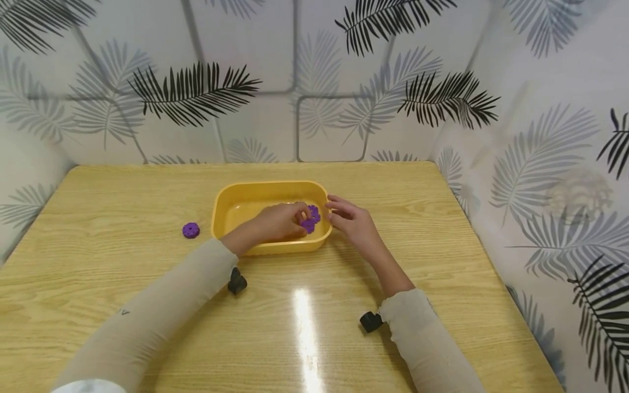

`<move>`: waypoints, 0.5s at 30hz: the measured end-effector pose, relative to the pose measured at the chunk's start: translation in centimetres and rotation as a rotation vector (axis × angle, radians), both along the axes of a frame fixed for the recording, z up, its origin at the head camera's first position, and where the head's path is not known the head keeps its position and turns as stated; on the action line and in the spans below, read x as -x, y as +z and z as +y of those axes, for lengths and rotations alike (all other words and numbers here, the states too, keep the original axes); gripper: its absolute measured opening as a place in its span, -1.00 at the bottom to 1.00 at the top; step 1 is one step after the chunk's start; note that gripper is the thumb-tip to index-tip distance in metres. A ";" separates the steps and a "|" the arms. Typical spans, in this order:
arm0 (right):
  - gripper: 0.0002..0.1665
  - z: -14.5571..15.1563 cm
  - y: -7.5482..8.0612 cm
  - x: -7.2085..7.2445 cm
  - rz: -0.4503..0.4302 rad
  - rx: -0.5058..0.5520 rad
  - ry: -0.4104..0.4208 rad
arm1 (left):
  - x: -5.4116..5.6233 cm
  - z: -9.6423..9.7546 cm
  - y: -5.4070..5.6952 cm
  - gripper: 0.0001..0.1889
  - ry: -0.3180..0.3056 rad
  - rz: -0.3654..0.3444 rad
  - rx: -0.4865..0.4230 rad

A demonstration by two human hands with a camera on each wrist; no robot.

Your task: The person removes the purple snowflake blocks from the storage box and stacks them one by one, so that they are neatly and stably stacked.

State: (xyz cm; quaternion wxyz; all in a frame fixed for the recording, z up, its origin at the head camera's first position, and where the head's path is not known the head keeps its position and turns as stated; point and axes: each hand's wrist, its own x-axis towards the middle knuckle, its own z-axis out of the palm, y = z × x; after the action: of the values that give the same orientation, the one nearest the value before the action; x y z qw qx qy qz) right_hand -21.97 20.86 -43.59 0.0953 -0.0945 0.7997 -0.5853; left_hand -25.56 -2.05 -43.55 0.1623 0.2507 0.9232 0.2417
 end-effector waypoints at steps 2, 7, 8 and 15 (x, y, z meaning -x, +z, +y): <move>-0.52 0.0 0.0 0.0 0.001 0.002 0.003 | -0.1 0.0 0.2 -0.64 -0.002 -0.004 0.007; -0.52 0.0 0.0 0.0 0.003 0.011 0.004 | -0.1 -0.1 0.3 -0.60 -0.019 -0.012 0.014; -0.52 0.0 0.0 -0.1 0.003 0.012 0.003 | -0.1 -0.1 0.2 -0.61 -0.023 -0.011 0.014; -0.52 0.0 0.0 -0.1 0.000 0.013 0.001 | 0.2 -0.2 0.1 -0.65 -0.040 0.017 0.000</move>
State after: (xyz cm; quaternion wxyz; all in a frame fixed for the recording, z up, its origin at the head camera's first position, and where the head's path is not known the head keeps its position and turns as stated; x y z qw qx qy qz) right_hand -21.92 20.86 -43.60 0.0950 -0.0956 0.7959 -0.5902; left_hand -25.73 -2.25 -43.48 0.1592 0.2712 0.9194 0.2363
